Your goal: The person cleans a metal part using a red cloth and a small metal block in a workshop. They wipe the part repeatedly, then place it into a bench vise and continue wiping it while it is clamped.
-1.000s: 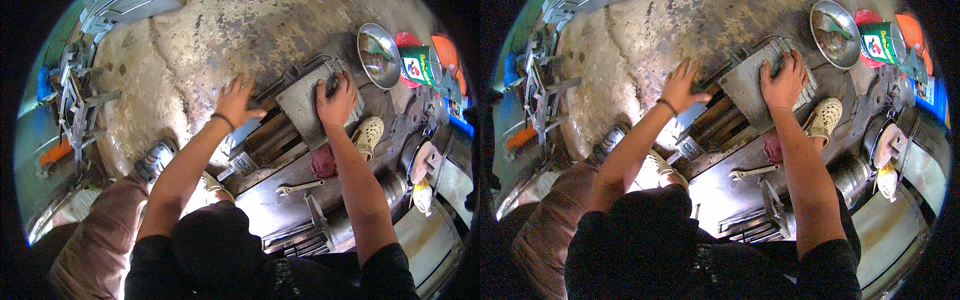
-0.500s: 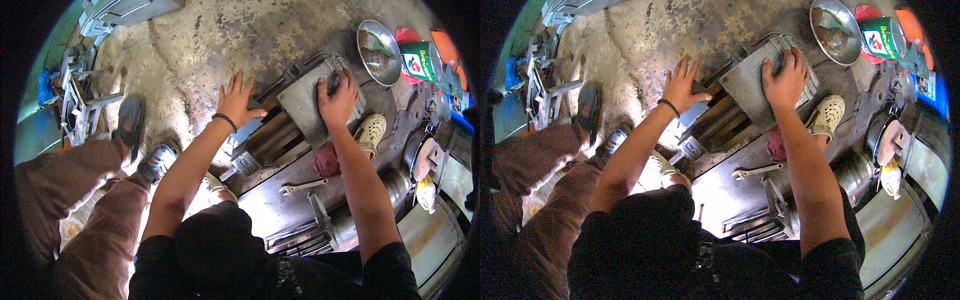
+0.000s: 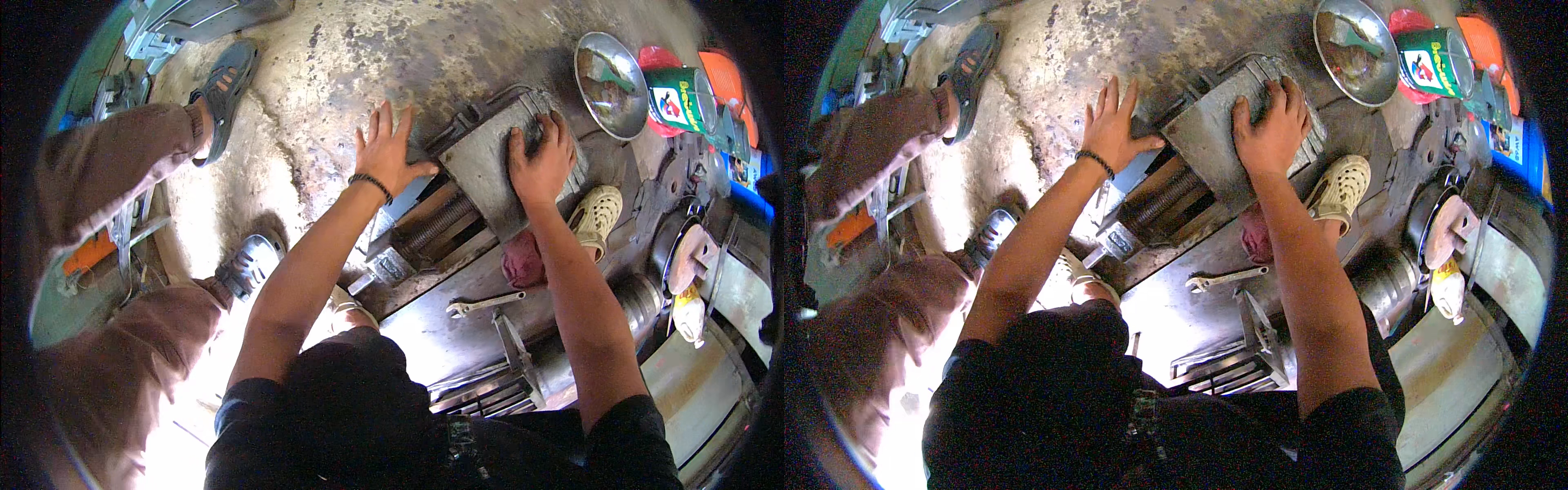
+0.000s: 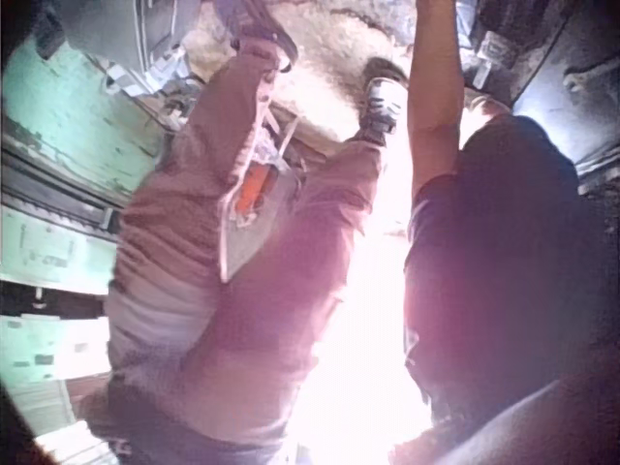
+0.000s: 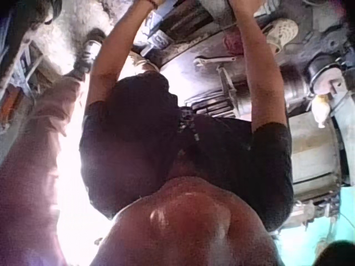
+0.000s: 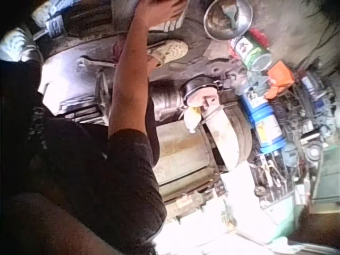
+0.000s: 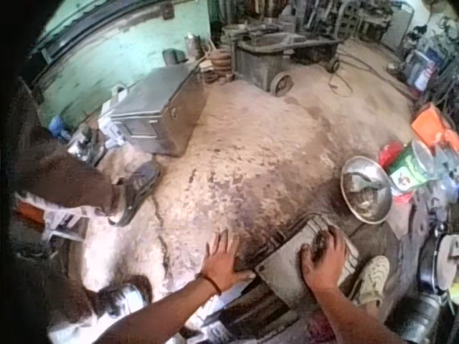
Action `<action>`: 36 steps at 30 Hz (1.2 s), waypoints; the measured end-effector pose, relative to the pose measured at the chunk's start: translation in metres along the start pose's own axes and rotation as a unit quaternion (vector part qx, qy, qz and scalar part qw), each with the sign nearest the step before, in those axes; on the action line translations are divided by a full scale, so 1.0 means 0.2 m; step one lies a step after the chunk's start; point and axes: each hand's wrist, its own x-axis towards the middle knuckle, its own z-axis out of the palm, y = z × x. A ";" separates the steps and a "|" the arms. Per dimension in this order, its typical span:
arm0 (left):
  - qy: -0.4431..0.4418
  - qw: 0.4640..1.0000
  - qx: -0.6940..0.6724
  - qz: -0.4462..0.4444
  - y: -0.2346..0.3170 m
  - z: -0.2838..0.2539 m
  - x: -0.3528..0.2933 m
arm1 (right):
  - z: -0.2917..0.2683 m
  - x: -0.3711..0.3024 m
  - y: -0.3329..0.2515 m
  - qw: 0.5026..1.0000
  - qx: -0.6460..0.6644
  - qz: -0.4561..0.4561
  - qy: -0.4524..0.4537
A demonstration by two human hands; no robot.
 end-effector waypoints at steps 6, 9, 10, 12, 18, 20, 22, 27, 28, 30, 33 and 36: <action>-0.128 0.987 0.038 -0.086 -0.05 -0.14 -0.19 | 0.00 0.01 0.00 1.000 -0.011 0.015 0.004; -0.074 0.996 0.035 -0.033 0.01 -0.06 -0.01 | 0.01 0.00 0.00 1.000 0.005 0.002 0.009; -0.060 0.997 0.036 -0.016 0.03 -0.05 0.04 | 0.01 0.00 0.00 1.000 0.003 0.003 0.008; -0.031 0.999 0.011 -0.002 0.04 -0.05 0.05 | 0.01 0.00 0.00 1.000 -0.003 -0.002 0.008; -0.137 0.984 0.082 -0.076 -0.06 -0.14 -0.20 | 0.01 0.01 0.00 1.000 -0.007 0.006 0.013; -0.112 0.988 0.073 -0.076 -0.07 -0.09 -0.16 | 0.02 0.00 0.01 1.000 -0.006 -0.002 0.012; -0.055 0.996 0.058 -0.050 -0.04 -0.01 -0.03 | 0.03 0.00 0.02 1.000 -0.003 -0.003 0.012; -0.048 0.993 0.101 -0.036 0.03 0.02 0.01 | -0.01 0.02 0.02 1.000 0.013 -0.002 0.001; -0.023 0.994 0.104 -0.007 0.04 -0.01 -0.03 | -0.04 0.02 0.02 0.999 0.039 0.000 -0.005; 0.042 0.998 -0.021 -0.032 0.05 -0.08 -0.10 | -0.12 -0.03 0.03 0.995 0.101 0.021 0.004; 0.103 0.986 -0.130 -0.031 0.04 -0.19 -0.21 | -0.29 -0.29 0.08 0.984 0.162 0.070 0.028; 0.095 0.988 -0.119 -0.001 -0.06 -0.31 -0.37 | -0.43 -0.72 0.13 0.983 0.148 0.111 0.012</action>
